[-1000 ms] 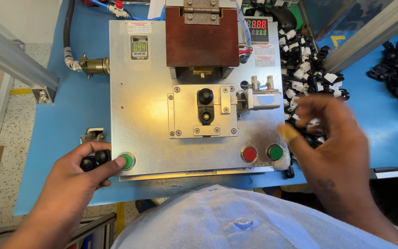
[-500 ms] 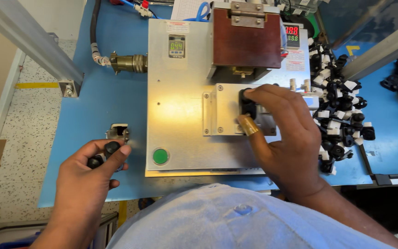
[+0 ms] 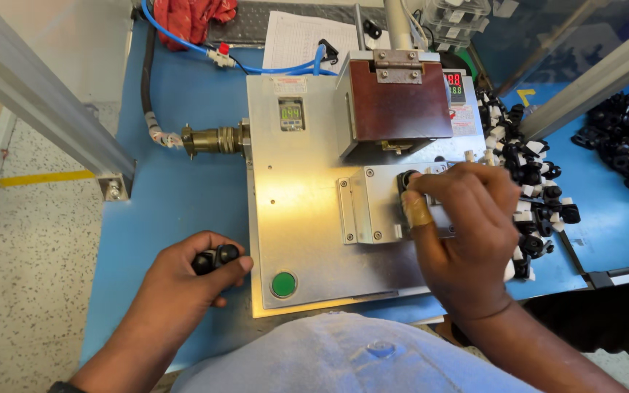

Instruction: The person repeatedly places small black plastic components into a press machine, presses a green button to activate the press, and removes the processed parts. The cycle is repeated continuously with components from a pile on the table.

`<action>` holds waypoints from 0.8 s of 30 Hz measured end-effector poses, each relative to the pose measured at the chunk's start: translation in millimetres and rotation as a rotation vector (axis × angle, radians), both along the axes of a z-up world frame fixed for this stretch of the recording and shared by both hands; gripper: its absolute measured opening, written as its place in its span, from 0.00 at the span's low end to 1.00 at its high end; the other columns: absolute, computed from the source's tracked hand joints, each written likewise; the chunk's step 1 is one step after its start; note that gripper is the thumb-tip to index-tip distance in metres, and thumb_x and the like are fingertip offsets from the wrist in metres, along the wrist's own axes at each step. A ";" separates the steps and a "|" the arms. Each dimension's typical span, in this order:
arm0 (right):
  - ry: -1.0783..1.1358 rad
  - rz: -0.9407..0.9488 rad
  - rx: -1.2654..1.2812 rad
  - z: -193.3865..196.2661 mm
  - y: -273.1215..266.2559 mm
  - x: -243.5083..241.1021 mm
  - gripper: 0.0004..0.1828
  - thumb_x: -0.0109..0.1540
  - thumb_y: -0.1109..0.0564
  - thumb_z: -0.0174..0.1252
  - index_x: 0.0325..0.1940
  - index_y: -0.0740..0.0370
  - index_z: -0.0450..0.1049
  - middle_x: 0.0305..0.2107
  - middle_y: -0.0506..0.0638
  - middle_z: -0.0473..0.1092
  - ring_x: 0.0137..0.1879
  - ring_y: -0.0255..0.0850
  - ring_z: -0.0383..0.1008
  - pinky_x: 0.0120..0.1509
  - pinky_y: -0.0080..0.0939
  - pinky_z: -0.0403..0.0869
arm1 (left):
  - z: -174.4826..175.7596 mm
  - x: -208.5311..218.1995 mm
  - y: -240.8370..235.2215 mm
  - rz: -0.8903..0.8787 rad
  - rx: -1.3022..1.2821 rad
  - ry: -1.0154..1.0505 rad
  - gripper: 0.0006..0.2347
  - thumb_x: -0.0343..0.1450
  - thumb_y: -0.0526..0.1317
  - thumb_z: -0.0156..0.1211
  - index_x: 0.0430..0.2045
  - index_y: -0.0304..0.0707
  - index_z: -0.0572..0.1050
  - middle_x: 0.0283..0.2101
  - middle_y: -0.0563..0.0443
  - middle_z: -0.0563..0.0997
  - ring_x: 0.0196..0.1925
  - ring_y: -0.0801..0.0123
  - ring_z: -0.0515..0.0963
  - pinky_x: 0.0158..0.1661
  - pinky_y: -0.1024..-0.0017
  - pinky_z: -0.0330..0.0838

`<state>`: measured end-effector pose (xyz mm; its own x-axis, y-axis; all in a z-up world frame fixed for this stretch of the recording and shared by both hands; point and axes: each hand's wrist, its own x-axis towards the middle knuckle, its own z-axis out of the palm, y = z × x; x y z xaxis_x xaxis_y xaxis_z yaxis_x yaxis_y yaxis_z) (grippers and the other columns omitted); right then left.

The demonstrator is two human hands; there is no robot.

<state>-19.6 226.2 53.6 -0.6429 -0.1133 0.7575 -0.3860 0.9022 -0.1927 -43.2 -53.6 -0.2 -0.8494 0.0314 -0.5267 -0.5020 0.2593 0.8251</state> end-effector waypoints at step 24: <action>-0.626 -0.366 -0.886 -29.8 100.3 37.4 0.18 0.64 0.58 0.61 0.55 0.67 0.70 0.43 0.52 0.71 0.45 0.36 0.70 0.50 0.38 0.70 | 12.7 30.4 51.1 0.157 -0.096 0.059 0.12 0.59 0.39 0.76 0.30 0.34 0.82 0.26 0.51 0.85 0.27 0.71 0.80 0.34 0.73 0.73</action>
<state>17.7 326.5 23.8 -0.8200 0.5721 0.0133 0.2593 0.3921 -0.8826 -12.8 -2.5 12.5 -0.8693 -0.1517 -0.4705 -0.4943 0.2603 0.8294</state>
